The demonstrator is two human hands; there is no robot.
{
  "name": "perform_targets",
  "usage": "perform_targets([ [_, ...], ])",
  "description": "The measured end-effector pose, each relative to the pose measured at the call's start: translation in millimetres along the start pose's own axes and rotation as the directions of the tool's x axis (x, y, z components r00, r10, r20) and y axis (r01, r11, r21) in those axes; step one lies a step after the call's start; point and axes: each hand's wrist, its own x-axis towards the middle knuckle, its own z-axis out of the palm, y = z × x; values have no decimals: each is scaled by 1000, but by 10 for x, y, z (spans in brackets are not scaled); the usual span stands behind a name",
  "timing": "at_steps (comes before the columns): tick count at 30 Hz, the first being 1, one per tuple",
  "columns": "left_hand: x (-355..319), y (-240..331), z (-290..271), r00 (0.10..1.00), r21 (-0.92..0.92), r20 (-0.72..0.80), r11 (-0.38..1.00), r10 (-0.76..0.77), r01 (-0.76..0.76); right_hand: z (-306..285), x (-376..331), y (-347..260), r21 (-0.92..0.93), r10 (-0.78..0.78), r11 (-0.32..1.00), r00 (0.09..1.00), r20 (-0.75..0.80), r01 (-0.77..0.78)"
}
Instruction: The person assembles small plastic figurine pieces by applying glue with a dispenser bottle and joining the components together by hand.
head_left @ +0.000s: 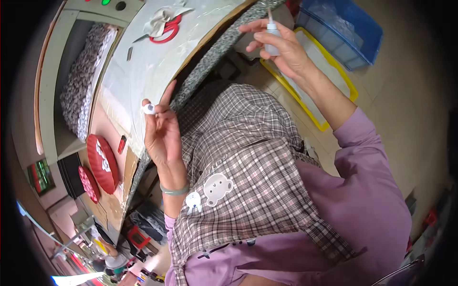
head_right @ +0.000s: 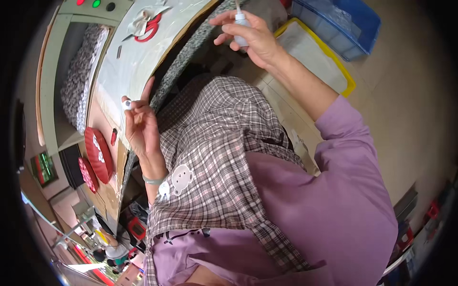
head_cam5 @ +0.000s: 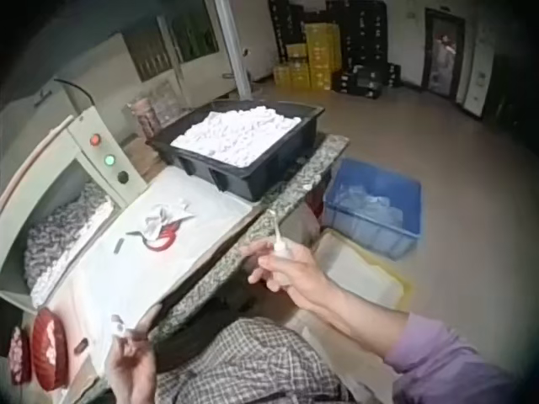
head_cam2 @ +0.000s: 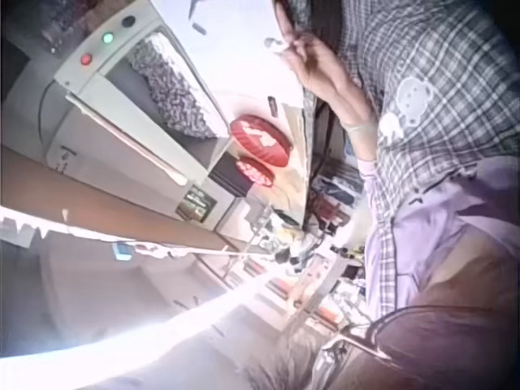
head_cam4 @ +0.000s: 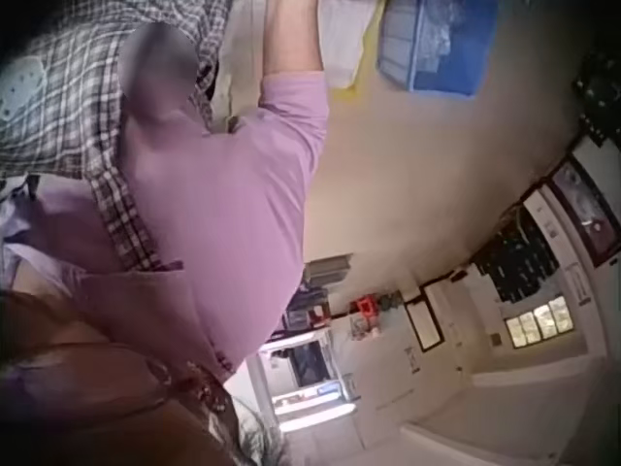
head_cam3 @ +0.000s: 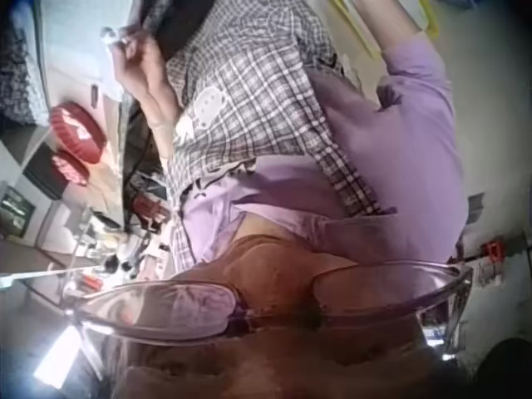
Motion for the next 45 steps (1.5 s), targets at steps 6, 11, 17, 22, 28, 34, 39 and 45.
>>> perform_targets([
  [6,20,-107,91,998,-25,-56,1000,14,-16,-78,-28,-20,35,-26,999,999,-28,27],
  [11,-3,-36,5,987,-4,-158,1000,-31,31,184,83,-113,50,-98,994,994,57,95],
  [17,-290,135,10,994,385,-108,921,-12,53,640,633,-249,-379,-311,861,940,136,340],
  [22,-465,335,41,987,340,-161,937,-23,77,744,1162,-58,-657,-315,669,933,174,348],
  [28,-708,360,33,991,274,-121,962,53,-17,589,1284,94,-610,-319,671,907,275,421],
  [34,-791,580,44,979,276,-178,960,103,-51,558,857,-127,-803,-379,484,911,166,347],
  [39,-977,805,-32,969,329,-56,920,242,-211,1405,-156,-279,-732,-206,407,836,510,546],
  [45,-1216,806,-96,973,386,-49,903,224,-188,1610,-533,38,-632,207,571,653,729,524],
])
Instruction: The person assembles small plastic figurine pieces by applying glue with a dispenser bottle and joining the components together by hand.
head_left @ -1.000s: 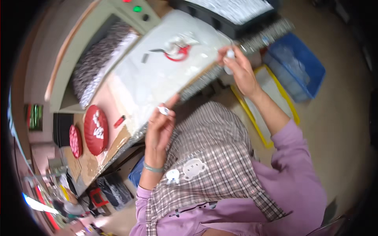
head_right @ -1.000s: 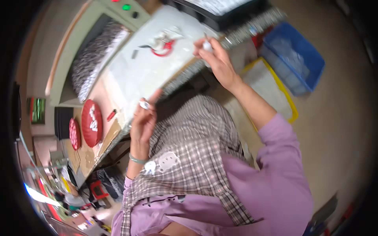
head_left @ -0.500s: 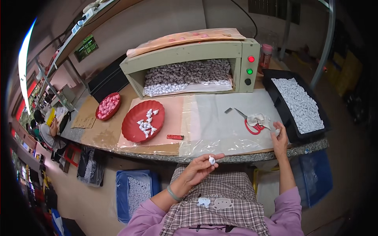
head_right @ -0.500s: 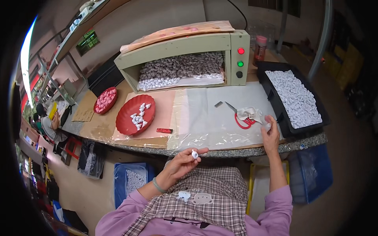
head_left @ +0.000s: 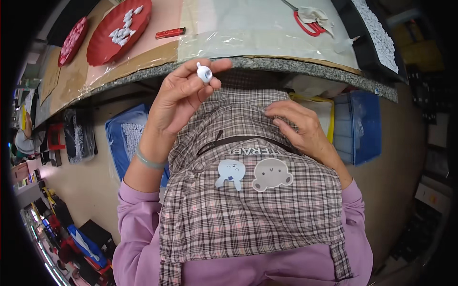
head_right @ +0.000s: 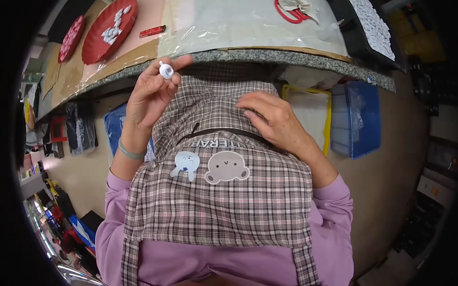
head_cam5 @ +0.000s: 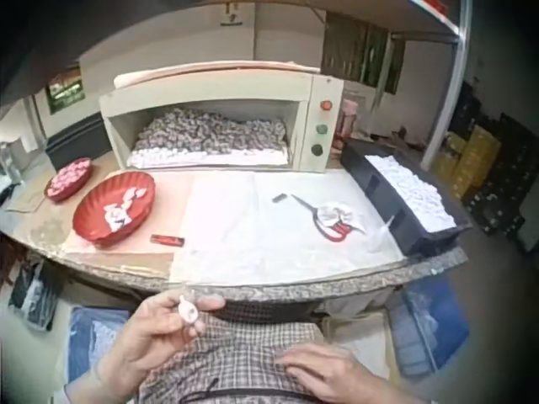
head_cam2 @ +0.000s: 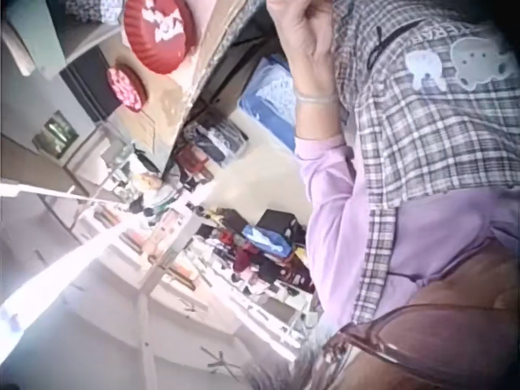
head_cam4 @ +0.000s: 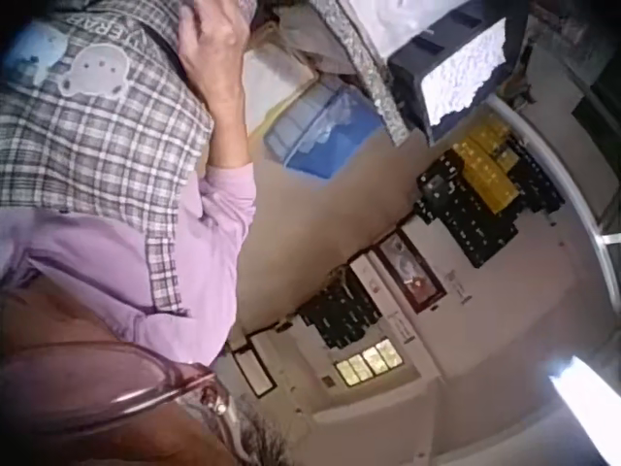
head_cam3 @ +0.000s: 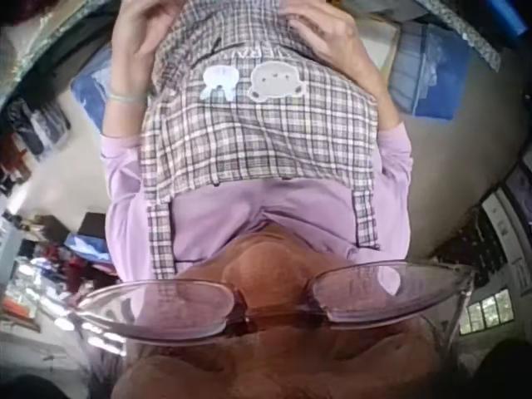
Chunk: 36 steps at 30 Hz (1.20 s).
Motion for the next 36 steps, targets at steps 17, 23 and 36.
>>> perform_targets([
  [17,-734,-16,-255,972,104,-231,993,-36,62,267,143,-294,642,-371,756,723,583,-131],
  [23,-825,-200,-307,966,-86,-254,996,-57,36,803,545,-165,242,-180,968,850,496,64],
  [36,-1016,-486,-210,982,-180,-176,983,-69,37,233,526,-309,-96,-208,941,778,593,325],
])
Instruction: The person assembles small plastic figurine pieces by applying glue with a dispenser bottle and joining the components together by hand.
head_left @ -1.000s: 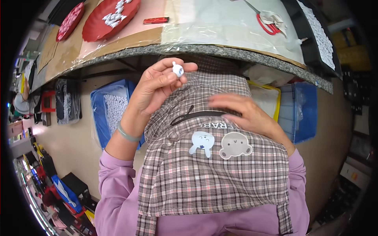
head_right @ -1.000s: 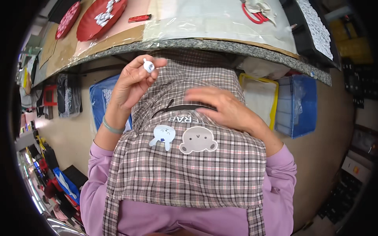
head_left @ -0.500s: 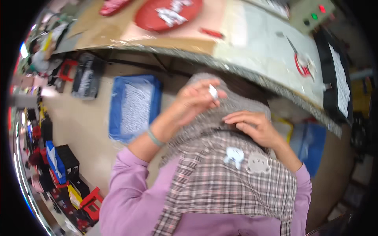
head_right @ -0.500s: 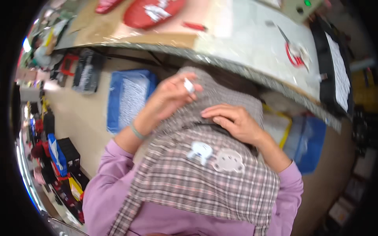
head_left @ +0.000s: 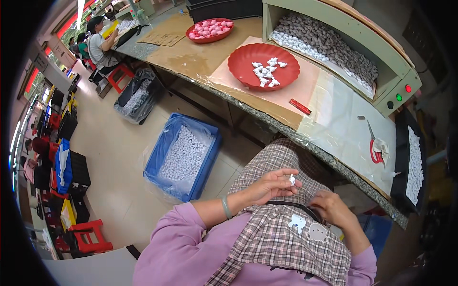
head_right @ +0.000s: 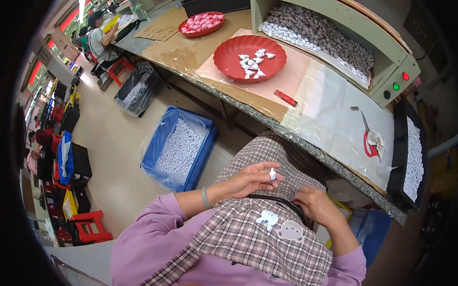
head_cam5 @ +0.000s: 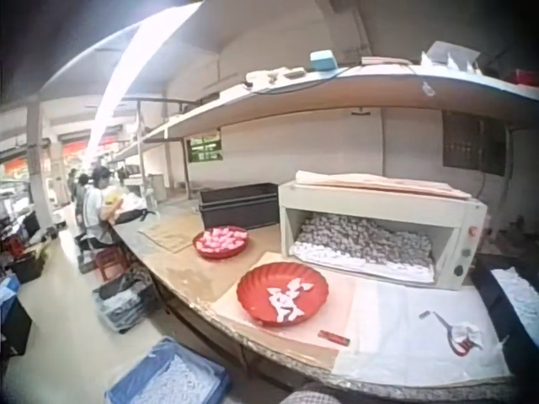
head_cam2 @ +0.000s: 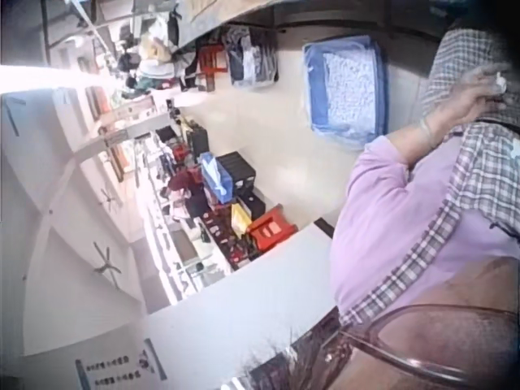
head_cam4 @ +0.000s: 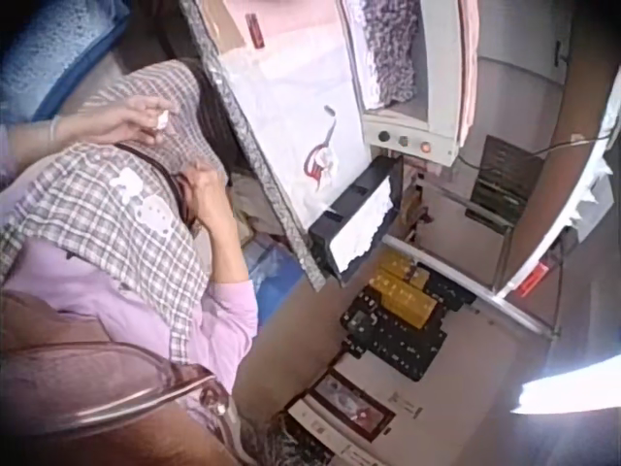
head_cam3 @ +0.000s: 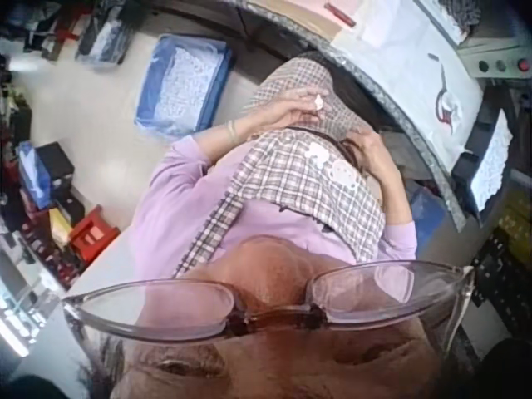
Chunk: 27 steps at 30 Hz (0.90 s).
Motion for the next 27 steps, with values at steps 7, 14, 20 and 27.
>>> perform_targets([
  [7,22,-7,98,993,91,67,992,-95,88,-248,-675,91,22,334,933,889,313,-358],
  [14,46,51,272,972,218,75,955,-221,200,210,-130,-11,170,192,961,967,165,-219],
  [20,38,36,345,965,390,35,893,-261,227,239,-197,-21,178,233,949,960,157,-259],
  [27,110,14,335,970,358,37,909,-241,213,356,-159,74,-18,261,964,957,-127,-265],
])
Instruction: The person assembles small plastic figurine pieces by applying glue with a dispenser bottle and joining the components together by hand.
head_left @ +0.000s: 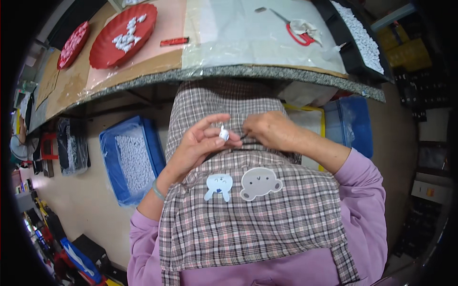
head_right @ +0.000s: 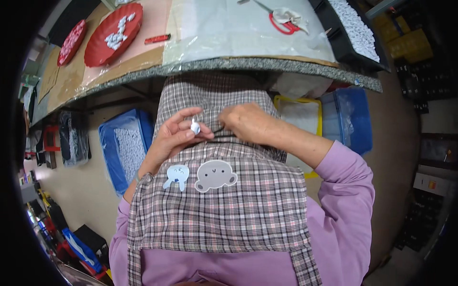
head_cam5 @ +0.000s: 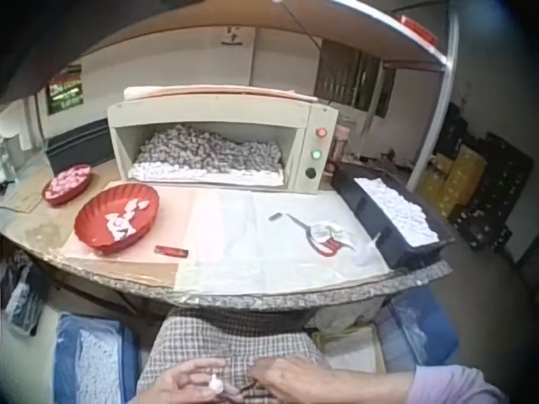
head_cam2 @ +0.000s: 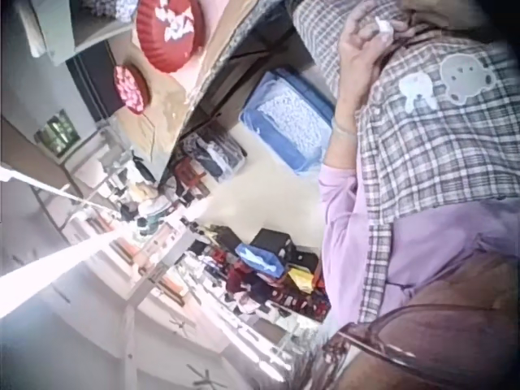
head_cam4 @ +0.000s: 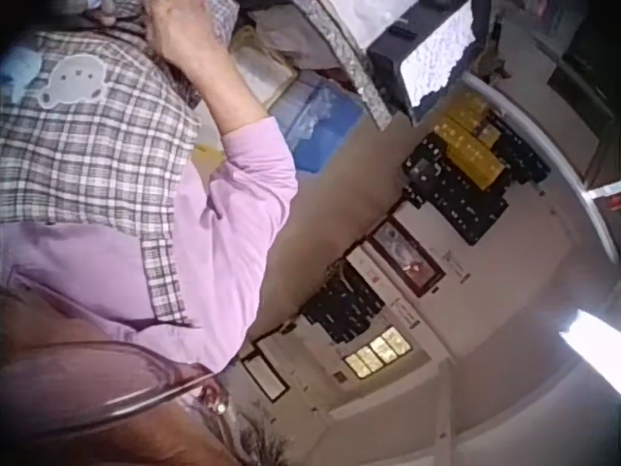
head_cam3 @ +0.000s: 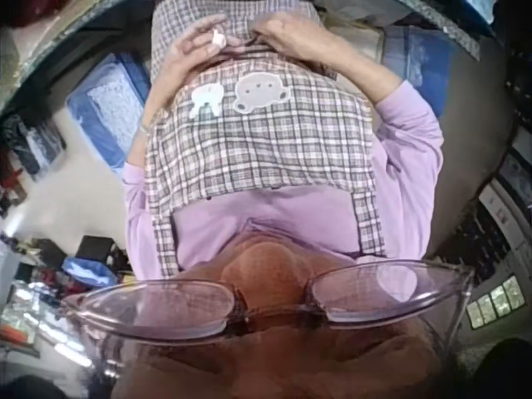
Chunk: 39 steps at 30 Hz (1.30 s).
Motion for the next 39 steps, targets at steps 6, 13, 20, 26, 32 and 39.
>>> perform_targets([
  [6,-5,119,85,997,-50,-17,996,80,-80,-113,49,-49,-104,-30,995,933,-359,-8],
  [13,37,177,102,980,-48,-32,979,197,-198,-188,51,-106,-185,-85,983,869,-488,-8],
  [20,26,226,76,951,-50,-96,952,295,-300,-212,68,-97,-170,-105,985,889,-446,32],
  [26,-23,275,73,919,-64,-78,918,386,-391,-255,76,-138,-139,-122,988,906,-406,71],
  [32,-91,283,22,902,-71,-100,902,419,-427,-207,124,-175,-134,-145,986,905,-399,99],
  [39,-61,214,97,955,-91,-33,950,296,-298,-314,45,-106,-86,-114,992,917,-382,88],
])
